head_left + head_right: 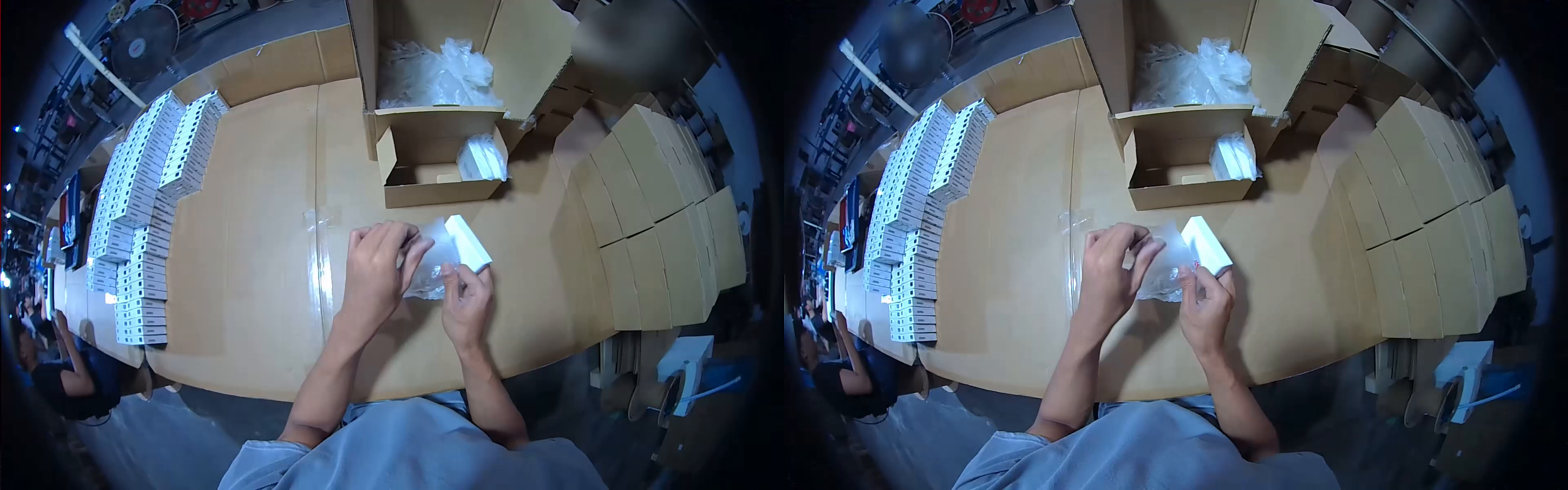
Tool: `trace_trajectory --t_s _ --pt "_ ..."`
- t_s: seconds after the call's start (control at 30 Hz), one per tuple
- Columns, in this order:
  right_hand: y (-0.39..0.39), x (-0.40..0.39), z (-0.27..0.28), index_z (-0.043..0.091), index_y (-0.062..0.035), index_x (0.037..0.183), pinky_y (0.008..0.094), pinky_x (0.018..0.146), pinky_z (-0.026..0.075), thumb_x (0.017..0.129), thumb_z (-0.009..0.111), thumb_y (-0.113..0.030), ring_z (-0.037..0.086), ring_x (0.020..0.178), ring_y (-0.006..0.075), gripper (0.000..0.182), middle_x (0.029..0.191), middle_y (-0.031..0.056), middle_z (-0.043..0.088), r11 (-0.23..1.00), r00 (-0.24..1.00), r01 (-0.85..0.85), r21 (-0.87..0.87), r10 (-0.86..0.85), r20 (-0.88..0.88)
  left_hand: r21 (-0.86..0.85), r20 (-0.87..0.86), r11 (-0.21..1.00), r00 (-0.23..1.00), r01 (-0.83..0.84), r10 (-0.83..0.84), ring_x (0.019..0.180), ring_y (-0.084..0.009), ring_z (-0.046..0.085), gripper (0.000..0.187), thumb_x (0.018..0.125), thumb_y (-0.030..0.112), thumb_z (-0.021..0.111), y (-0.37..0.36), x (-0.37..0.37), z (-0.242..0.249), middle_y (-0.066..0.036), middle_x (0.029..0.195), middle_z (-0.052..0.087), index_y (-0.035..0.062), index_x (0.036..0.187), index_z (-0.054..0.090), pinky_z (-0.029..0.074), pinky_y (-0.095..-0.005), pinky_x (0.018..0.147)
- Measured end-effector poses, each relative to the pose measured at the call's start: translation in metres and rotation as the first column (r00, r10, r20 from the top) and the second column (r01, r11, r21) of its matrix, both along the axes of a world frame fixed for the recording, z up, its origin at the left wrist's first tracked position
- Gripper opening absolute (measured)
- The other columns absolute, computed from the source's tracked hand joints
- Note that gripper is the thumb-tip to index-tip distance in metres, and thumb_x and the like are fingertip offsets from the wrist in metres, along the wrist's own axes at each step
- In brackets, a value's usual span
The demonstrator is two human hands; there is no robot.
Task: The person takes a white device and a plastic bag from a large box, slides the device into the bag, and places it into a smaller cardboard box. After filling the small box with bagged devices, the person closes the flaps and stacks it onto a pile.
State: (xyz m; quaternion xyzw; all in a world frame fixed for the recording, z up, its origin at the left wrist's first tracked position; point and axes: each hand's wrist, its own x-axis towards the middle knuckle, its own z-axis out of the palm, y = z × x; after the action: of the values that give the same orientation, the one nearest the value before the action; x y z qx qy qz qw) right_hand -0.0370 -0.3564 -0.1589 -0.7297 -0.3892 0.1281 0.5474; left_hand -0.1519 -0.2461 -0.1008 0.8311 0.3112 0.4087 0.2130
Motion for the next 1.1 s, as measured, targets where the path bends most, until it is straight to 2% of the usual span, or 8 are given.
trace_trajectory --t_s 0.23,0.33,0.4,0.6,0.77,0.9,1.03,1.1 --pt "-0.011 0.004 0.001 0.072 0.0018 0.092 0.0361 0.071 0.048 0.089 0.077 -0.019 0.060 0.084 0.0279 0.021 0.094 0.0168 0.062 0.969 0.960 -0.239 -0.058 0.244 0.135 -0.133 -0.097 0.988 0.993 -0.081 0.069 0.058 -0.0242 0.058 0.023 0.102 0.021 0.059 0.036 -0.011 -0.005 -0.010 0.054 0.057 0.0037 0.087 0.062 0.046 -0.0390 0.063" --pt "-0.014 0.000 0.000 0.073 -0.0001 0.090 0.0388 0.074 0.048 0.085 0.080 -0.016 0.061 0.086 0.0308 0.018 0.091 0.0173 0.063 0.972 0.973 -0.230 -0.042 0.231 0.028 -0.540 0.282 0.841 0.951 0.046 0.128 0.062 -0.0143 0.057 0.035 0.109 0.032 0.046 0.046 -0.022 -0.017 -0.003 0.063 0.056 0.0037 0.095 0.059 0.047 -0.0323 0.063" --pt "-0.014 -0.002 -0.010 0.073 -0.0002 0.089 0.0379 0.074 0.048 0.085 0.080 -0.017 0.061 0.085 0.0297 0.019 0.091 0.0166 0.063 0.987 0.986 -0.156 0.036 0.157 -0.052 -0.520 0.588 0.835 0.784 0.178 0.200 0.077 -0.0130 0.059 0.036 0.110 0.039 0.041 0.050 -0.020 -0.039 -0.001 0.085 0.060 0.0052 0.112 0.053 0.046 -0.0286 0.072" --pt "-0.010 -0.001 -0.019 0.072 0.0002 0.089 0.0387 0.074 0.048 0.087 0.080 -0.019 0.061 0.085 0.0295 0.021 0.091 0.0161 0.061 0.995 0.989 -0.080 0.062 0.087 -0.120 -0.723 0.586 0.538 0.797 0.434 0.145 0.103 -0.0185 0.064 0.070 0.083 0.018 0.084 -0.007 -0.030 -0.059 -0.011 0.120 0.062 0.0007 0.135 0.041 0.052 -0.0326 0.095" --pt "-0.007 0.001 -0.012 0.071 0.0009 0.102 0.0359 0.082 0.050 0.087 0.079 -0.014 0.061 0.092 0.0290 0.023 0.102 0.0162 0.062 0.965 0.979 -0.195 0.177 0.204 -0.030 -0.667 0.507 0.623 0.862 0.408 -0.022 0.108 -0.0179 0.064 0.074 0.071 0.008 0.092 -0.002 -0.027 -0.051 -0.011 0.117 0.065 0.0000 0.130 0.048 0.054 -0.0323 0.093" --pt "-0.013 0.040 0.016 0.062 0.0036 0.126 0.0318 0.105 0.040 0.098 0.051 -0.004 0.053 0.120 0.0189 0.031 0.129 0.0127 0.055 0.979 0.978 -0.192 0.076 0.197 -0.072 -0.638 0.479 0.659 0.875 0.398 -0.065 0.106 -0.0165 0.064 0.070 0.070 0.010 0.094 -0.006 -0.035 -0.048 -0.010 0.113 0.066 -0.0002 0.125 0.052 0.053 -0.0321 0.094" --pt "0.017 0.051 0.062 0.024 -0.0045 0.157 0.0357 0.106 0.041 0.094 0.051 0.005 0.053 0.120 0.0200 0.069 0.129 0.0159 0.054 0.849 0.962 -0.136 0.511 0.237 -0.138 -0.621 0.402 0.688 0.906 0.376 -0.132 0.105 -0.0152 0.064 0.069 0.070 0.012 0.094 -0.010 -0.039 -0.055 -0.010 0.110 0.067 -0.0010 0.124 0.053 0.053 -0.0314 0.093" --pt "0.023 0.055 0.079 0.020 -0.0025 0.150 0.0332 0.100 0.047 0.090 0.059 0.013 0.058 0.117 0.0219 0.073 0.128 0.0203 0.052 0.824 0.921 -0.171 0.540 0.328 -0.210 -0.615 0.408 0.687 0.902 0.387 -0.142 0.103 -0.0150 0.064 0.068 0.070 0.012 0.094 -0.012 -0.036 -0.056 -0.010 0.109 0.067 -0.0014 0.123 0.054 0.054 -0.0309 0.092"
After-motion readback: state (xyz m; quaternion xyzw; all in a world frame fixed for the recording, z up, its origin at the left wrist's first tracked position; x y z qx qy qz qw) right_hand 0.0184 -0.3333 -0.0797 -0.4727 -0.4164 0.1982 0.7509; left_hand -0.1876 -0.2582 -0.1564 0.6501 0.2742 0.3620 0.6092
